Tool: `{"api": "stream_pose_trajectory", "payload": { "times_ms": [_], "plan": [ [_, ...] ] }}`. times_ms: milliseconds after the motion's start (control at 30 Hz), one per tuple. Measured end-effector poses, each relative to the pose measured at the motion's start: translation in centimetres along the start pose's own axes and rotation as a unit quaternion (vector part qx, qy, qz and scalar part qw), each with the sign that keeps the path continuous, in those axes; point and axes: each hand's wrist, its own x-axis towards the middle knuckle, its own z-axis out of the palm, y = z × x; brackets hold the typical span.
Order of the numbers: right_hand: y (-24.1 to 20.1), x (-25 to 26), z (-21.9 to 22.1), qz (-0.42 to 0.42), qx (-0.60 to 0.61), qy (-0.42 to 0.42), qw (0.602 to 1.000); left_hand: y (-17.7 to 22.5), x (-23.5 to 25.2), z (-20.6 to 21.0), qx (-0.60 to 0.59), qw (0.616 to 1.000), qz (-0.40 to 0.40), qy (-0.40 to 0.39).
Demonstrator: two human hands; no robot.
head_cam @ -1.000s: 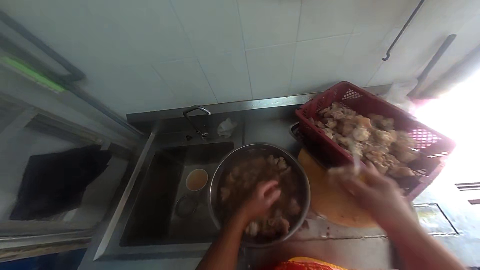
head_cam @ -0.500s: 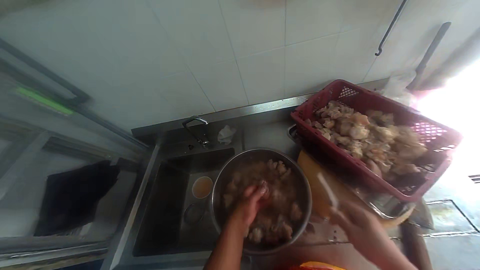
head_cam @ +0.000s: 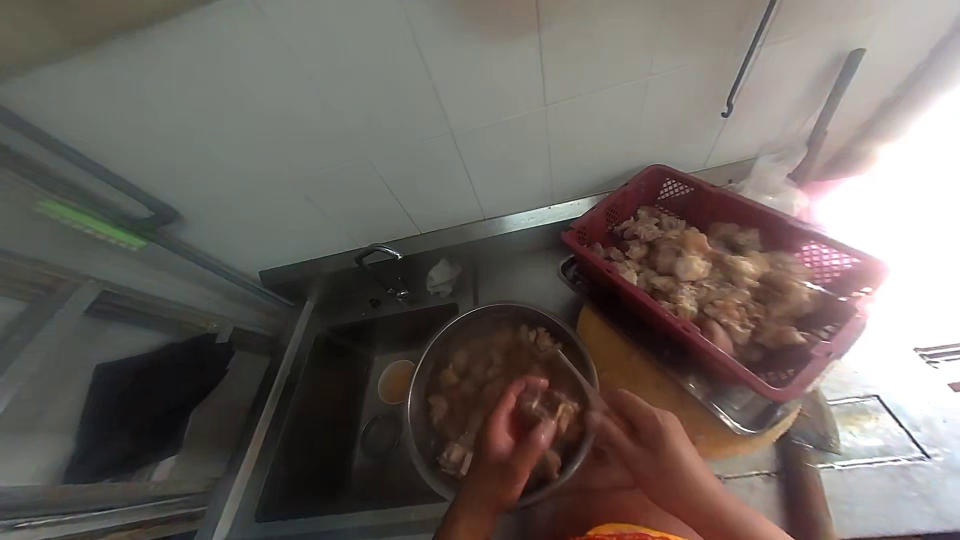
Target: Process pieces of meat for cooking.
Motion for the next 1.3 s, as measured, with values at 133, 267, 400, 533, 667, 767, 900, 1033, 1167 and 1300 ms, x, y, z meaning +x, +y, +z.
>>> {"api": "stream_pose_trajectory", "payload": {
  "times_ms": [133,267,400,533,667,767,900,1033,1167,1300],
  "plan": [
    [0.1,-0.4,0.6,-0.016,0.104,-0.046,0.993,0.7,-0.4,1.8,0.030,0.997,0.042,-0.053],
    [0.7,-0.4,0.3,-0.041,0.133,-0.042,0.989,0.5,-0.5,3.4,-0.048,0.996,0.058,-0.041],
    [1.0,-0.5,-0.5,-0.025,0.072,-0.030,0.997,-0.1,-0.7,5.2,0.025,0.997,0.071,0.015],
    [0.7,-0.3,-1.2,-0.075,-0.014,-0.006,0.997,0.1,-1.0,5.8,0.175,0.980,0.096,0.007],
    [0.7,-0.1,-0.8,-0.095,0.040,0.003,0.995,0.2,-1.0,6.7,0.115,0.987,0.107,0.031],
    [0.6,-0.3,-0.7,-0.017,0.260,-0.037,0.965,0.0,-0.9,6.7,-0.049,0.992,0.077,0.082],
    [0.4,-0.6,-1.6,0.043,0.467,-0.079,0.879,-0.9,-1.5,5.8,-0.218,0.966,0.029,0.135],
    [1.3,-0.8,-2.2,0.075,0.352,-0.041,0.932,-0.2,-1.8,4.0,-0.280,0.954,0.009,0.107],
    [5.3,-0.1,-2.6,0.149,0.022,0.038,0.988,0.0,-1.6,2.3,-0.245,0.968,0.007,0.046],
    [5.9,0.2,-3.6,0.173,-0.151,0.030,0.973,0.2,-1.1,1.9,-0.078,0.997,0.020,-0.007]
  ]
}}
